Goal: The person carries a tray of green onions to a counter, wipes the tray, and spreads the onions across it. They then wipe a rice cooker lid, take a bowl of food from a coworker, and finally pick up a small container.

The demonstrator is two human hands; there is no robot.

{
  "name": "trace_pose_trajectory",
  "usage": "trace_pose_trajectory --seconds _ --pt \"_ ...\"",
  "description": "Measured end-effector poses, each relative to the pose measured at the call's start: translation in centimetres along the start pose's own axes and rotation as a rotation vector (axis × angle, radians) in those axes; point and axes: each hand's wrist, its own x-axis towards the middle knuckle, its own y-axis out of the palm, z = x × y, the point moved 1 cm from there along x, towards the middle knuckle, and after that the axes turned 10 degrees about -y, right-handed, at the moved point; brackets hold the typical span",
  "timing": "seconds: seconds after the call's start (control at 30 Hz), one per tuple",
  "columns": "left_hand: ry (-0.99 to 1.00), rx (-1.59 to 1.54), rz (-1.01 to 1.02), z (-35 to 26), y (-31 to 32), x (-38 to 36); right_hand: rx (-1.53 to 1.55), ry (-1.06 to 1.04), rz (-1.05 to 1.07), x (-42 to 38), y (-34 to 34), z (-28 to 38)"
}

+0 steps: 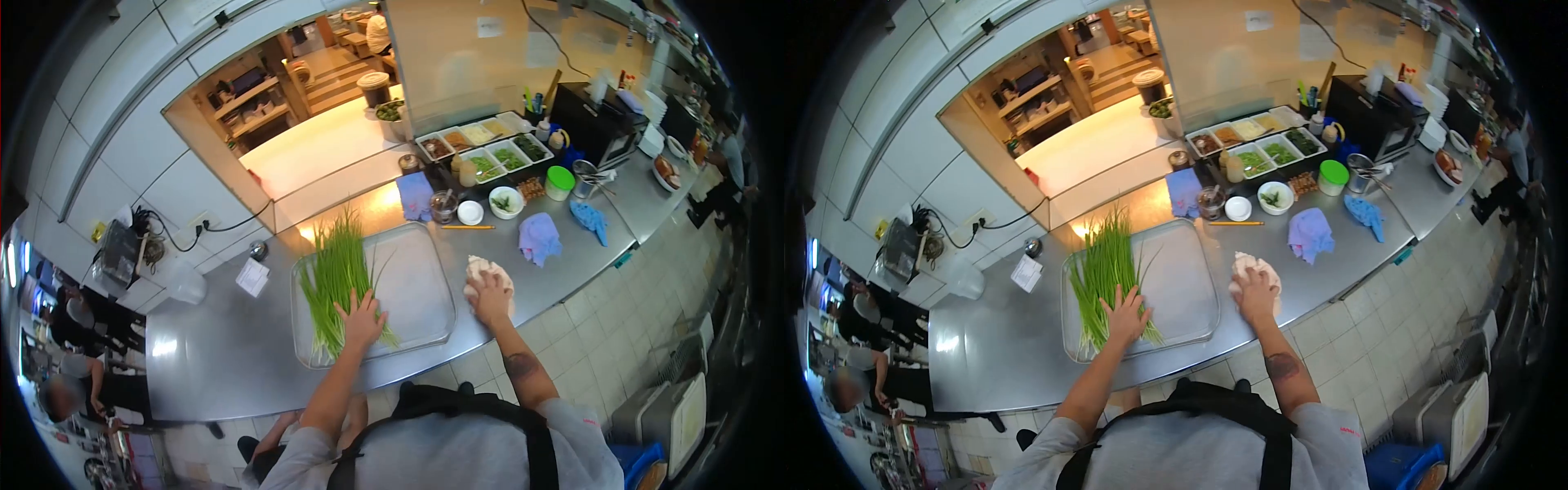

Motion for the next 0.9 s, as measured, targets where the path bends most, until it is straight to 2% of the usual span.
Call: trace_pose_trajectory --seconds 0.1,0.2,0.23,0.33,0.4,0.47,0.57,0.67,0.77,0.9 --pt "-0.035 -0.060 -0.015 2.0 -0.3 -1.1 0.061 0.054 -0.130 1.3 2.3 -2.6" --pt "-0.084 0.004 0.040 3.4 -1.1 -1.1 0.512 0.156 -0.319 3.8 3.2 -5.1" --pt "-0.082 0.001 0.041 3.8 -1.4 -0.8 0.491 0.164 -0.376 4.4 0.5 -2.4" --pt "-0.086 -0.014 0.046 4.7 -1.1 -1.5 0.677 -0.095 -0.380 6.8 -1.7 6.8" --pt "-0.061 -0.022 0.018 5.0 -0.9 -1.3 0.800 -0.254 -0.156 7.1 1.9 12.5" --pt "-0.081 -0.050 0.084 4.6 -1.8 -1.2 0.550 -0.457 0.095 5.4 7.0 17.0" --pt "-0.076 -0.078 0.101 6.0 -1.3 -1.0 0.141 -0.600 0.083 1.9 9.2 20.2" --pt "-0.093 -0.088 0.074 6.4 -0.6 -1.2 -0.043 -0.615 0.180 5.2 11.4 20.6" --pt "-0.120 -0.086 0.069 6.1 -1.0 -0.1 -0.007 -0.653 0.315 11.3 11.8 21.2" --pt "-0.171 -0.142 0.032 6.0 -0.3 0.6 -0.017 -0.565 0.208 18.8 15.2 20.0"
